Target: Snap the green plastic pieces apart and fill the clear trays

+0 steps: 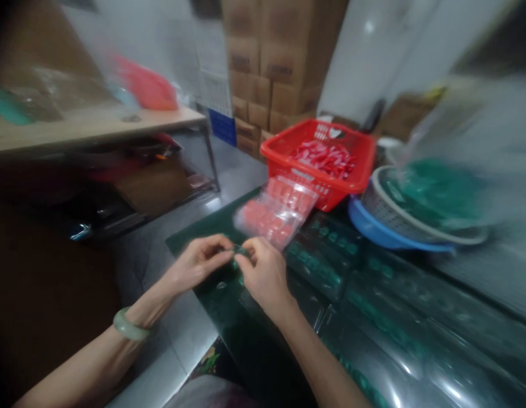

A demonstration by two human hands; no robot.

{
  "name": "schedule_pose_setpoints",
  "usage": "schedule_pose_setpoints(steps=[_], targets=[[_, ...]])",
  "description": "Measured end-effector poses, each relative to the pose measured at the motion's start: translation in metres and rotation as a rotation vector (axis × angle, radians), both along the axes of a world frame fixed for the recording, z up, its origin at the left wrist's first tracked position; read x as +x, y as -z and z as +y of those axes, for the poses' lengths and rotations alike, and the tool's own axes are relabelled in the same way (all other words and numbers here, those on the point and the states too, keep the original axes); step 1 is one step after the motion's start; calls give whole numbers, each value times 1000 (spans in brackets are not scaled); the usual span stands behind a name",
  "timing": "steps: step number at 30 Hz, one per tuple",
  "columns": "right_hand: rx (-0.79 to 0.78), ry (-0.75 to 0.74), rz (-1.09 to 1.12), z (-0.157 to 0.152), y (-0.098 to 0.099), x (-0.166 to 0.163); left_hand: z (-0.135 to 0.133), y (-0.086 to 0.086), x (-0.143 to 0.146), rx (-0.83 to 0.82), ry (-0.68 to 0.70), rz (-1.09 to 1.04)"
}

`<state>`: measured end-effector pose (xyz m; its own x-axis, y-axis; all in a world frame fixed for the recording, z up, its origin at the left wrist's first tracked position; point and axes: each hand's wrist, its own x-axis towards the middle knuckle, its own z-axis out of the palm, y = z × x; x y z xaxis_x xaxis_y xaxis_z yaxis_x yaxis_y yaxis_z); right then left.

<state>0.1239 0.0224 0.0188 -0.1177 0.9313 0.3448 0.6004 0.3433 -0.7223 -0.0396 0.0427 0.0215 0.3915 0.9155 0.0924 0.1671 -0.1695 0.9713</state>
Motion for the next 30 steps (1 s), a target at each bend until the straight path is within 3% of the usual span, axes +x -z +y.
schedule_pose_setpoints(steps=[3,6,12,19,22,25,27,30], targets=[[-23,67,45,-1,-1,-1,-4,-2,9,-61,19,-113],[-83,39,150,1,-1,1,-9,-3,19,-121,10,-226],[-273,-58,421,2,3,3,-6,1,26,-105,-155,-205],[-449,29,531,-10,0,7,-4,0,37,-280,-215,-282],[-507,81,690,-19,-5,21,3,-1,29,-338,-254,-398],[-468,158,903,-28,-13,45,14,-1,11,-270,-329,-466],[-432,143,951,-33,-17,59,20,0,3,-147,-232,-279],[-417,55,911,-38,-19,67,20,1,7,157,-22,214]])
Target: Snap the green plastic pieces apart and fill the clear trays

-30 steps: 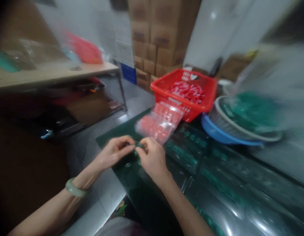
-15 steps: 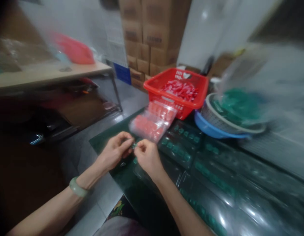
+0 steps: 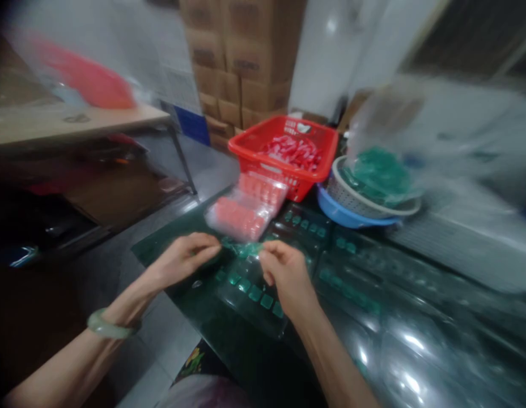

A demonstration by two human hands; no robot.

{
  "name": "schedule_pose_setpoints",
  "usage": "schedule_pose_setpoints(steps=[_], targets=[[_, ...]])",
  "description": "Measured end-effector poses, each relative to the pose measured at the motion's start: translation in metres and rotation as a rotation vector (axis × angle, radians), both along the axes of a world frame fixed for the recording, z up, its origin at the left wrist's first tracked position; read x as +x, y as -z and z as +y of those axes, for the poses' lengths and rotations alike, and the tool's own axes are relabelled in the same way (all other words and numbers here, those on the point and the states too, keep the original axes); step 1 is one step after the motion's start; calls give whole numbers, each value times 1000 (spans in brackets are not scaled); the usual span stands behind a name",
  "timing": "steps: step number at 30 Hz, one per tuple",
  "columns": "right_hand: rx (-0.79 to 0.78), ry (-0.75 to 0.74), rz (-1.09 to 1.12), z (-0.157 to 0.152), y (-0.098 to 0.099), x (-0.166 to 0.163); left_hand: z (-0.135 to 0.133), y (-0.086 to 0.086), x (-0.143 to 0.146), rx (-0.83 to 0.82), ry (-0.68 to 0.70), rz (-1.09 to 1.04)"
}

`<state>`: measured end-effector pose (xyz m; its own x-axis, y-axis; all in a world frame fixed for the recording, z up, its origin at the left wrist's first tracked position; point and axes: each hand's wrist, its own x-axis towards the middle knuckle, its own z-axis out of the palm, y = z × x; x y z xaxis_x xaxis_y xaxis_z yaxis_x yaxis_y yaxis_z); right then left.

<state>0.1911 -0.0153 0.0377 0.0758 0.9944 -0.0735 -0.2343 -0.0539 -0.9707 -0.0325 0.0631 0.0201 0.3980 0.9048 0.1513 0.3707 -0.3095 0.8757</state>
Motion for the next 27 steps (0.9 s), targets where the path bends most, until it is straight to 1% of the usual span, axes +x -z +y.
schedule_pose_setpoints(steps=[1,2,3,4,5,7,8,9,10,12,14,16,18,19,20,24,25,27], targets=[[10,-23,-11,-1,1,0,-2,-1,5,109,1,119],[15,-41,-26,-2,1,-1,-6,-3,11,203,-35,176],[14,-63,-44,-3,2,-3,-11,-6,17,260,-79,172],[12,-85,-64,-4,2,-4,-16,-10,23,255,-85,124],[11,-104,-89,-5,2,-5,-23,-14,29,189,-38,49],[12,-120,-145,-7,1,-5,-37,-23,40,-44,136,-116],[13,-114,-171,-8,0,-5,-44,-27,45,-149,199,-182],[12,-102,-198,-9,-1,-4,-50,-29,50,-223,224,-239],[8,-92,-226,-10,-2,-3,-54,-29,54,-259,202,-292],[2,-81,-276,-12,-5,-2,-58,-28,60,-308,102,-394],[14,-91,-318,-14,-8,-1,-59,-25,65,-447,74,-467],[38,-106,-345,-16,-10,0,-59,-23,69,-628,140,-494],[61,-121,-366,-17,-11,1,-60,-24,71,-751,231,-488],[71,-124,-382,-17,-10,2,-61,-24,72,-766,256,-483],[78,-120,-404,-17,-8,3,-62,-24,74,-743,260,-477],[108,-30,-561,-17,1,6,-68,-22,82,-462,146,-442],[114,-4,-612,-17,3,6,-69,-20,84,-449,125,-429],[127,39,-717,-18,5,7,-70,-17,87,-508,106,-418]])
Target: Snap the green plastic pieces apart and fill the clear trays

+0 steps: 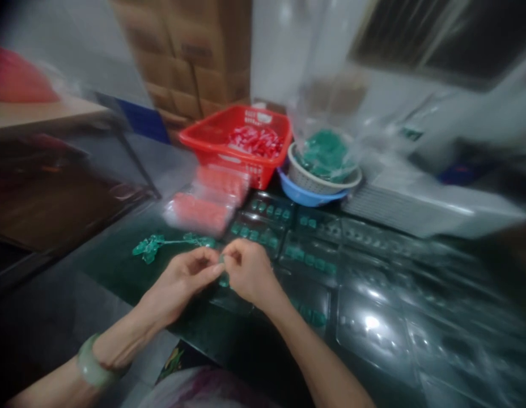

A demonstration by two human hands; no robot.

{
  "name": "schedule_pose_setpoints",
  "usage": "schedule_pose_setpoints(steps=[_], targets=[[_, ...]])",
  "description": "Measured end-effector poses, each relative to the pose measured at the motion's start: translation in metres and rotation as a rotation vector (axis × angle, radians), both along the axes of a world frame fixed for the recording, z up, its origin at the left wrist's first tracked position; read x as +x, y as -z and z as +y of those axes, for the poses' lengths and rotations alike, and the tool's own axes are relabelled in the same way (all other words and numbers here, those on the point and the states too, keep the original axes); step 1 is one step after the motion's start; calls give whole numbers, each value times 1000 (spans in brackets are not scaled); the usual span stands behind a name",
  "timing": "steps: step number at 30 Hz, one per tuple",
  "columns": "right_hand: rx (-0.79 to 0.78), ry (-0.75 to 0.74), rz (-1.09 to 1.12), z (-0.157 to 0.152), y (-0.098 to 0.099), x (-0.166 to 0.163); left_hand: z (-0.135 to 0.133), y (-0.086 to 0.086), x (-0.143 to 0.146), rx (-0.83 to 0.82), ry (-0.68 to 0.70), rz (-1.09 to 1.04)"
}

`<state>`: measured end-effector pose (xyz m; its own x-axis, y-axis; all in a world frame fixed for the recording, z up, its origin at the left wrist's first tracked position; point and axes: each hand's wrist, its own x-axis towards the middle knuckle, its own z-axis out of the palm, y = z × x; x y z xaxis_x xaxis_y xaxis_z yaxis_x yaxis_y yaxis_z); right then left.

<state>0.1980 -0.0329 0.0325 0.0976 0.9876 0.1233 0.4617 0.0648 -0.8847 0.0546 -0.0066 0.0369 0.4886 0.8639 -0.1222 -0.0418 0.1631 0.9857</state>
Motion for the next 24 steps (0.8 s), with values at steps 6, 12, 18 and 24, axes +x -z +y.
schedule_pose_setpoints(steps=[6,12,18,24], targets=[[63,60,-205,-2,-7,-1,4,5,2,-154,-18,-47],[-13,-18,-4,-7,-12,5,6,-6,3,-326,56,-178],[-163,14,407,-19,9,22,7,0,19,-467,19,-280],[199,86,-56,-37,5,24,6,9,38,-396,41,-225]])
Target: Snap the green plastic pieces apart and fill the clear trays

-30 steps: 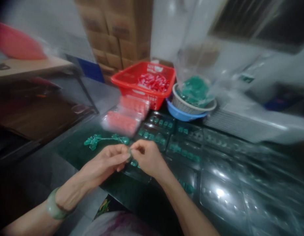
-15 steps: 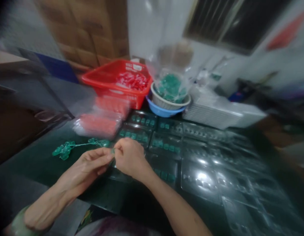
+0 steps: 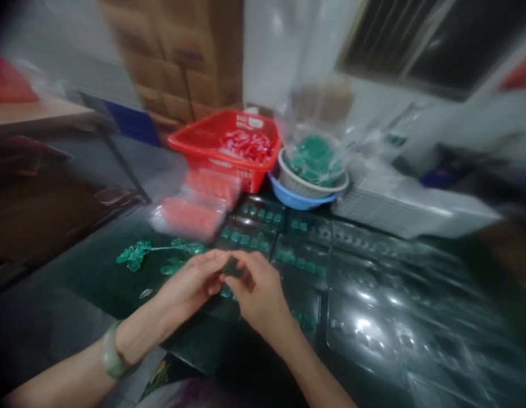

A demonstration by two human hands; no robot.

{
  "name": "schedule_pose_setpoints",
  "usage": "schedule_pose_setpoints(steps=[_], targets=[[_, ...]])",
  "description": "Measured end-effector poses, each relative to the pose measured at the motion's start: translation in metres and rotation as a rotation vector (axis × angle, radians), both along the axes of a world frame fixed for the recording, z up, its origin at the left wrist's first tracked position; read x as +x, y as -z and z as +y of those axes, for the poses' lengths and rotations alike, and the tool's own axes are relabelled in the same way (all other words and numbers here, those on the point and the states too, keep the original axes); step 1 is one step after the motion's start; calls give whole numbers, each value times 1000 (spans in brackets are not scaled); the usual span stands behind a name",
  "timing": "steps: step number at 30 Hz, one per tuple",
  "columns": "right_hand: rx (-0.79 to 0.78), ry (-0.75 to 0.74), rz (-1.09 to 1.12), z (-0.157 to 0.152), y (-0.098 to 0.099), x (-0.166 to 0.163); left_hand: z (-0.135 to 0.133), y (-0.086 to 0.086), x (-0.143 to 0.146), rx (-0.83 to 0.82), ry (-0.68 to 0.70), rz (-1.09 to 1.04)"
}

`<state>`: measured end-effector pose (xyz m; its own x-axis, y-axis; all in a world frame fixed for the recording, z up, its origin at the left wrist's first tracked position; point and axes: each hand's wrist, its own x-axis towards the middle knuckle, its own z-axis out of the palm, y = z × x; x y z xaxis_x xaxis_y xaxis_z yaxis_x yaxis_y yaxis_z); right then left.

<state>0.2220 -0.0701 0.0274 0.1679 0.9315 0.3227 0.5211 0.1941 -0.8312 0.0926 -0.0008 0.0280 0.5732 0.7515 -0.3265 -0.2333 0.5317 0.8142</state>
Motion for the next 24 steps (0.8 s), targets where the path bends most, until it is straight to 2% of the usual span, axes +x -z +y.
schedule_pose_setpoints(steps=[6,12,15,17,19,21,24], targets=[[37,37,-119,-4,-1,4,-2,-3,11,62,45,91],[-92,31,-131,-11,-7,13,-3,0,25,102,116,159],[-123,95,-83,-16,-2,29,-5,0,33,34,160,90],[-116,203,-70,-15,5,54,-4,-3,34,-24,191,39],[-87,379,-147,-7,14,91,-2,-10,29,4,199,57],[-54,558,-320,7,23,134,3,-18,17,134,170,121],[-77,613,-439,33,36,189,16,-29,-12,347,19,217]])
